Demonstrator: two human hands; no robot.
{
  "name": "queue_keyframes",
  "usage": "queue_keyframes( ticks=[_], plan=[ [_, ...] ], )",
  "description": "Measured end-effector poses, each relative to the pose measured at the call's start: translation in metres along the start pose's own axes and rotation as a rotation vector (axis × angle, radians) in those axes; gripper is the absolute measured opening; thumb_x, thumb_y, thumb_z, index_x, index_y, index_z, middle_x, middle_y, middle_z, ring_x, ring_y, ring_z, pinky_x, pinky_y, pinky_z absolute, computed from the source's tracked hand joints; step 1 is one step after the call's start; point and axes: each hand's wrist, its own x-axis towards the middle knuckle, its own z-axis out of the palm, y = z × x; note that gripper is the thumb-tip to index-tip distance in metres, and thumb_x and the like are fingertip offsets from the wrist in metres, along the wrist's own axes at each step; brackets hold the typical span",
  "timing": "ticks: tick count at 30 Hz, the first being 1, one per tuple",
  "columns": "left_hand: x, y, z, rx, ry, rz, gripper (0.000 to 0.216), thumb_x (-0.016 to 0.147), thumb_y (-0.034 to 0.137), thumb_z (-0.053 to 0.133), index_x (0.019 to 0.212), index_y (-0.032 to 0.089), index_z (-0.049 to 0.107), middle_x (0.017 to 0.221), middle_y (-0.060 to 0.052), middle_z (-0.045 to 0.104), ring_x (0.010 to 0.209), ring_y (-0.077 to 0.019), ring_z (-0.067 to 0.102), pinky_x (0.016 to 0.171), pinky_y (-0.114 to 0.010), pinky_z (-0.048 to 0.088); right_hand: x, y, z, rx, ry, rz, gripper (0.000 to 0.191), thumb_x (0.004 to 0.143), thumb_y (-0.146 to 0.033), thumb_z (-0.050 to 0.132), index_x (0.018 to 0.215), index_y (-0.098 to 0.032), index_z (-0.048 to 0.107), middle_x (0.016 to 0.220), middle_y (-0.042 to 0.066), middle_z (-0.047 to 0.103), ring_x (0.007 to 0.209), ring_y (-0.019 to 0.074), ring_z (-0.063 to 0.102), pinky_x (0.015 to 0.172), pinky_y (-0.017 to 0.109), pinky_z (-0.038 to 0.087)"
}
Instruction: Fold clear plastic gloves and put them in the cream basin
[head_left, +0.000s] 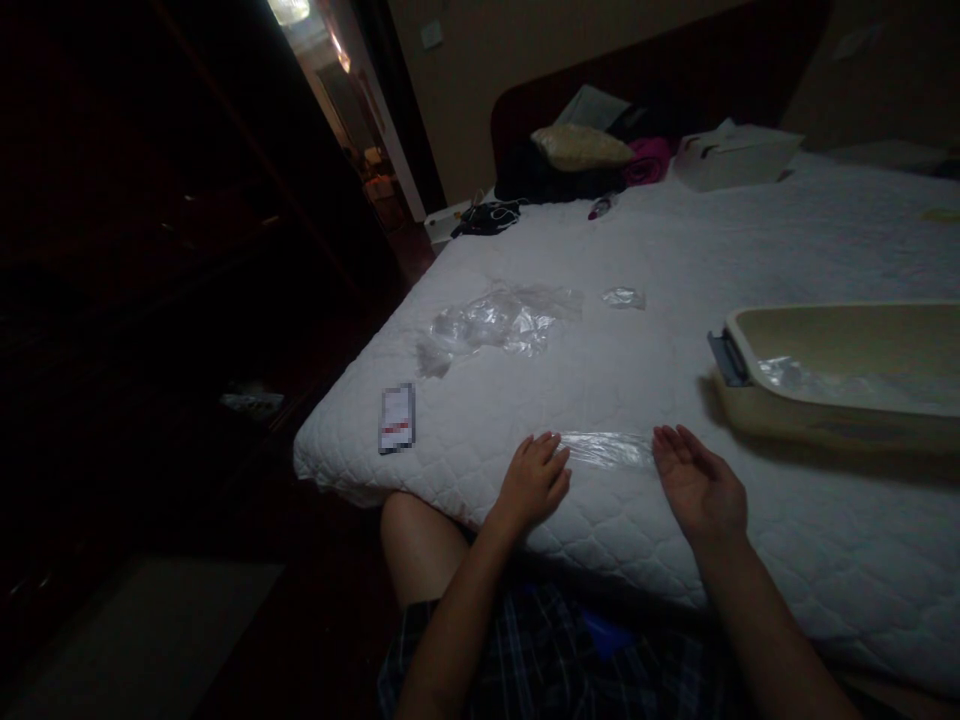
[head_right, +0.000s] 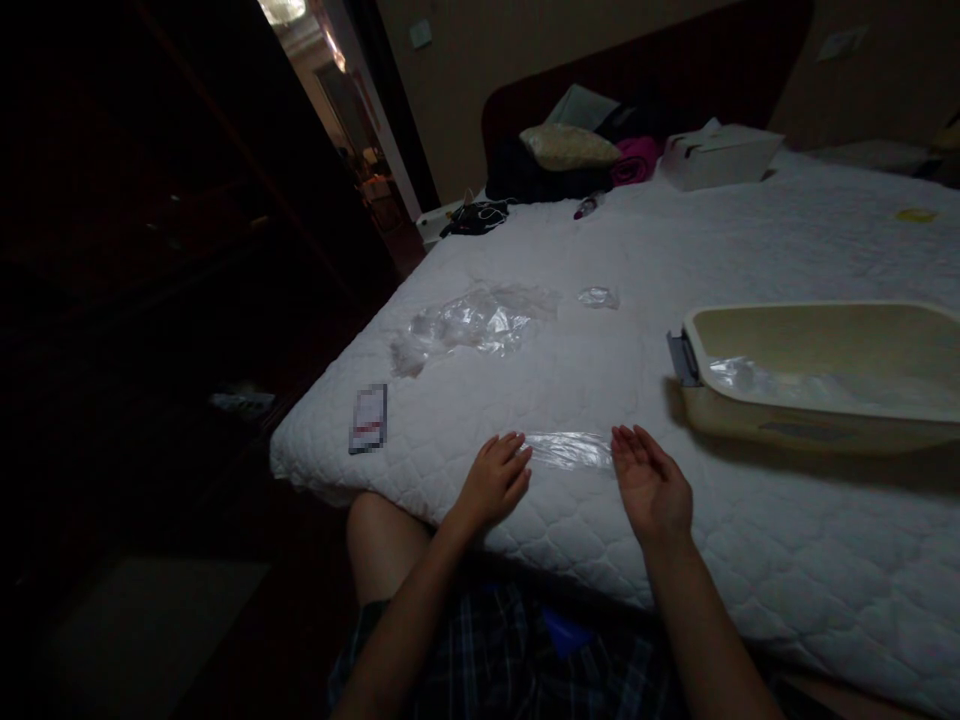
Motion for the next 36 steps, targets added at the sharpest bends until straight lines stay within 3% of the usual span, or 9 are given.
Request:
queue_keyframes(
  ticks=[6, 13, 16, 27, 30, 32, 36],
  plan=[
    [-0.002, 0.001, 0.001, 0.045, 0.060, -0.048, 0.036, 0.086, 0.034, 0.047, 0.117, 0.018, 0.054, 0.128, -0.012, 0.051, 0.124, -0.0253, 0.042, 0.104, -0.047, 0.031, -0.003, -0.006, 0.001, -0.040, -0.072, 0.055, 0.022, 0.079, -0.034, 0.049, 0.086, -0.023, 0.066, 0.078, 0.004, 0.064, 0.081, 0.0172, 0.063, 0.084, 0.042, 0.052],
    [-0.004, 0.002, 0.004, 0.108, 0.152, -0.099, 0.040, 0.082, 0.038, 0.052, 0.116, 0.018, 0.054, 0.125, -0.013, 0.052, 0.128, -0.0309, 0.033, 0.103, -0.051, 0.029, -0.006, -0.008, 0.003, -0.041, -0.063, 0.082, 0.020, 0.077, -0.034, 0.051, 0.085, -0.024, 0.066, 0.076, 0.002, 0.063, 0.079, 0.0159, 0.062, 0.074, 0.036, 0.053],
    [-0.004, 0.003, 0.004, 0.121, 0.143, -0.116, 0.041, 0.082, 0.038, 0.052, 0.117, 0.018, 0.054, 0.123, -0.013, 0.053, 0.124, -0.0305, 0.038, 0.101, -0.051, 0.029, -0.007, -0.006, 0.004, -0.027, -0.047, 0.109, 0.017, 0.076, -0.031, 0.053, 0.084, -0.024, 0.066, 0.076, 0.002, 0.064, 0.079, 0.0149, 0.062, 0.073, 0.033, 0.052],
    [-0.003, 0.005, 0.003, 0.145, 0.132, -0.101, 0.042, 0.083, 0.039, 0.049, 0.119, 0.019, 0.052, 0.118, -0.013, 0.055, 0.109, -0.0268, 0.047, 0.088, -0.044, 0.038, -0.007, 0.001, 0.005, -0.219, -0.080, -0.020, 0.018, 0.075, -0.037, 0.058, 0.086, -0.025, 0.064, 0.074, 0.001, 0.065, 0.076, 0.0171, 0.063, 0.070, 0.035, 0.052],
    [-0.004, 0.006, 0.004, 0.194, 0.129, -0.092, 0.041, 0.084, 0.038, 0.047, 0.119, 0.018, 0.052, 0.117, -0.013, 0.055, 0.106, -0.0272, 0.048, 0.087, -0.044, 0.038, -0.015, 0.007, 0.017, -0.507, -0.064, -0.140, 0.022, 0.074, -0.037, 0.062, 0.091, -0.022, 0.061, 0.080, 0.002, 0.065, 0.071, 0.0168, 0.063, 0.070, 0.036, 0.052],
    [-0.004, 0.007, 0.005, 0.233, 0.136, -0.088, 0.040, 0.084, 0.037, 0.046, 0.119, 0.017, 0.052, 0.117, -0.013, 0.055, 0.104, -0.0276, 0.049, 0.086, -0.044, 0.038, -0.021, 0.012, 0.028, -0.827, -0.142, -0.333, 0.023, 0.076, -0.035, 0.060, 0.094, -0.021, 0.061, 0.085, 0.005, 0.065, 0.074, 0.0178, 0.062, 0.071, 0.037, 0.051],
    [-0.006, 0.007, 0.007, 0.274, 0.152, -0.079, 0.039, 0.084, 0.035, 0.047, 0.117, 0.016, 0.053, 0.111, -0.014, 0.057, 0.098, -0.0265, 0.051, 0.084, -0.043, 0.039, -0.022, 0.025, 0.047, -1.352, -0.625, -0.783, 0.022, 0.083, -0.026, 0.051, 0.100, -0.021, 0.064, 0.099, 0.009, 0.065, 0.091, 0.0225, 0.059, 0.080, 0.041, 0.048]
  ],
)
